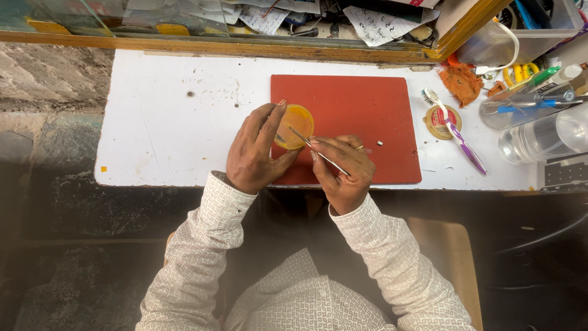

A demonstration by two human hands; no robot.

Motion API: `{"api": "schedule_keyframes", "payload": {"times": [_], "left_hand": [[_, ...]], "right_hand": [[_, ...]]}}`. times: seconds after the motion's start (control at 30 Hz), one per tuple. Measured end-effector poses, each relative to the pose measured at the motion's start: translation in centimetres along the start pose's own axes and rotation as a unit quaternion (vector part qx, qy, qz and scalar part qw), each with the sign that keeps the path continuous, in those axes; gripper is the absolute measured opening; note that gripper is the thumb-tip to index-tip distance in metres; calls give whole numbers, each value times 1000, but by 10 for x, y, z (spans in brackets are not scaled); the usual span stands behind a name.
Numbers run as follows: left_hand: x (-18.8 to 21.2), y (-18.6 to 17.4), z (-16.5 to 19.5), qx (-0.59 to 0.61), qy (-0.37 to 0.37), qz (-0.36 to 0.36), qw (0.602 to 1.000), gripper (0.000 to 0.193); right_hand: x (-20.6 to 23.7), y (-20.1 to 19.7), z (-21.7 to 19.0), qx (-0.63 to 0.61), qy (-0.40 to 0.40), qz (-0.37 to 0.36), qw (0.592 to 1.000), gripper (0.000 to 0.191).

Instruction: The person works on a small metal jewelry component at a bench, holding it with tweezers and applying a heated tool to it. They dip the piece into a small container of powder, manipulate it with tweezers, and finally use a hose-powered blower to blow across the piece on the work mat.

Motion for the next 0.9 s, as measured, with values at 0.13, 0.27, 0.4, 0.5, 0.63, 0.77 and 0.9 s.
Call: {"api": "schedule_keyframes", "payload": {"times": [0.13, 0.27, 0.4, 0.5, 0.63, 0.77, 0.9], "left_hand": [[5, 2, -4, -14, -26, 1, 1000, 88], [11, 1, -20, -98, -94, 22, 991, 85], [19, 0, -41, -141, -213, 4, 967, 88], [20, -5, -45, -171, -263, -42, 949, 87], [8, -12, -17, -213, -213, -16, 953, 79], [-3, 16, 56, -83, -87, 8, 993, 41], [-10, 56, 94, -36, -104, -35, 993, 44]], "right_hand": [[1, -4, 2, 5, -1, 12, 1000, 24], [3, -23, 16, -78, 56, 37, 995, 23], [13, -57, 39, -183, 174, 72, 965, 21], [23, -81, 47, -210, 177, 76, 958, 23], [33, -99, 55, -147, 198, 73, 966, 22], [39, -99, 55, -45, 189, 55, 979, 21], [42, -98, 54, -33, 172, 49, 983, 23]]}}
Point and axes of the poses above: each hand's wrist, its own x-axis away from the middle knuckle, its own y-axis out of the palm, z = x × y, the point moved 4 cm from there along -x, towards the middle knuckle, and after that the axes turned 13 degrees about y, right-handed, at the moved point
